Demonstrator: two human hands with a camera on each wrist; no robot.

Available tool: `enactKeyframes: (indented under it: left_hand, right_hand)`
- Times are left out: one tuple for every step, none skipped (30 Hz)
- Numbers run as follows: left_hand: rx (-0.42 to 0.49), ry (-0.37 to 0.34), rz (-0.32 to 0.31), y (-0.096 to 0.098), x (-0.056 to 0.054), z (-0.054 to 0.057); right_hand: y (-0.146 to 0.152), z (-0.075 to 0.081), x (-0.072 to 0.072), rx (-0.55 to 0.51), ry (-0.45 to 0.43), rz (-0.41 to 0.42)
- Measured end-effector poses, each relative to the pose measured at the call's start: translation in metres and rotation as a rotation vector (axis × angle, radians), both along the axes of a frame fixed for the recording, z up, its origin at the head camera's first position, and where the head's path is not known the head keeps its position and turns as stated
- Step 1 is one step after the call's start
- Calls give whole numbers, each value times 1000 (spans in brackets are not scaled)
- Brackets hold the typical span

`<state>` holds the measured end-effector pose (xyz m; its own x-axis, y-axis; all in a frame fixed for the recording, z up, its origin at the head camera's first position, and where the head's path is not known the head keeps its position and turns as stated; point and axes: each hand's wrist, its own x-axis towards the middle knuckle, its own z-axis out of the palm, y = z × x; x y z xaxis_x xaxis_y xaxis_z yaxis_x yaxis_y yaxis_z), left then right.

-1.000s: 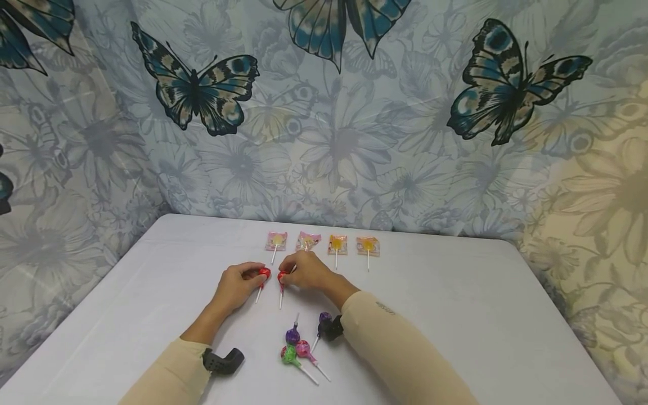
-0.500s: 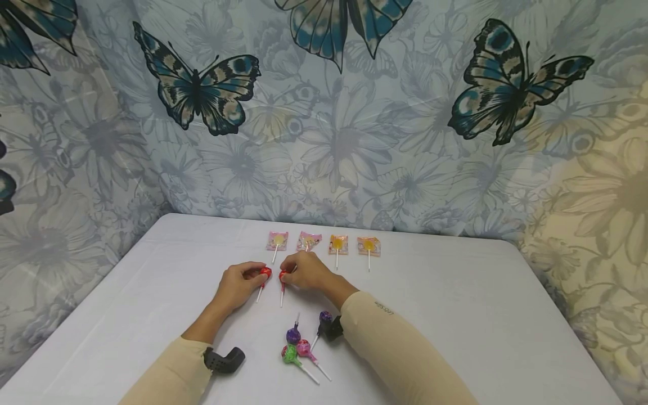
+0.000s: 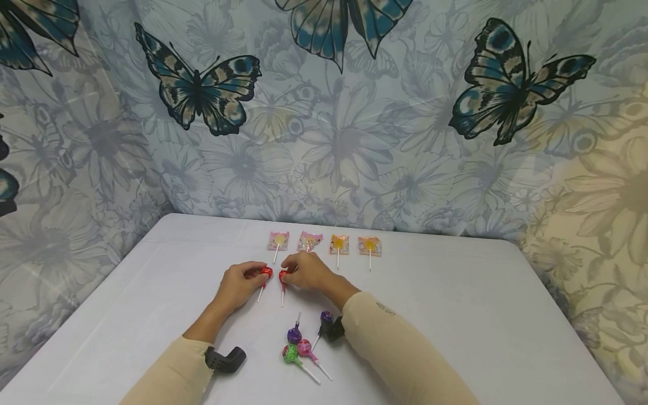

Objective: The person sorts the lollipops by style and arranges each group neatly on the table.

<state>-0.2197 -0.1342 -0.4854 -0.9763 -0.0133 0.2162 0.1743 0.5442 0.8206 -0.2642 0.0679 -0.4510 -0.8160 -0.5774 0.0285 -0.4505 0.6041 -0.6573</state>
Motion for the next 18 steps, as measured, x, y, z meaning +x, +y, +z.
enactKeyframes:
  left_hand:
    - [-3, 2, -2, 0, 0, 0]
    - [-4, 0, -2, 1, 0, 0]
    - [-4, -3, -2, 1, 0, 0]
    - [-4, -6, 0, 1, 0, 0]
    - [-5, -8, 0, 2, 0, 0]
    - [-5, -10, 1, 2, 0, 0]
    - [-3, -14, 4, 2, 0, 0]
    - [0, -18, 9, 1, 0, 0]
    - [0, -17, 11, 1, -1, -1]
    - [-1, -16, 13, 1, -1, -1]
    - [-3, -11, 13, 1, -1, -1]
    - [-4, -5, 13, 1, -1, -1]
    - [-6, 4, 12, 0, -1, -1]
    - [-6, 9, 11, 0, -1, -2]
    - [-6, 16, 9, 0, -1, -2]
    - [-6, 22, 7, 0, -1, -2]
    - [-6, 27, 5, 0, -1, -2]
    - [-8, 29, 4, 0, -1, -2]
  right_hand:
    - [2, 1, 1, 2, -4, -2]
    - [3, 4, 2, 6, -5, -5]
    - [5, 6, 3, 8, -7, -9]
    - [7, 10, 4, 6, -8, -14]
    - [9, 13, 5, 5, -8, -21]
    - [11, 17, 6, 3, -6, -29]
    - [13, 21, 8, -4, -1, -34]
    - [15, 26, 10, -8, 4, -41]
    - [17, 30, 12, -17, 7, -46]
    - [19, 34, 15, -25, 10, -53]
    - [21, 39, 18, -34, 13, -59]
    - [24, 44, 21, -45, 18, -64]
    - [26, 48, 25, -55, 23, -71]
    - [28, 53, 29, -65, 29, -78]
    - [31, 58, 33, -77, 41, -83]
    - [33, 63, 37, -88, 56, -90]
    - [36, 67, 41, -100, 71, -94]
    - [39, 71, 45, -111, 89, -99]
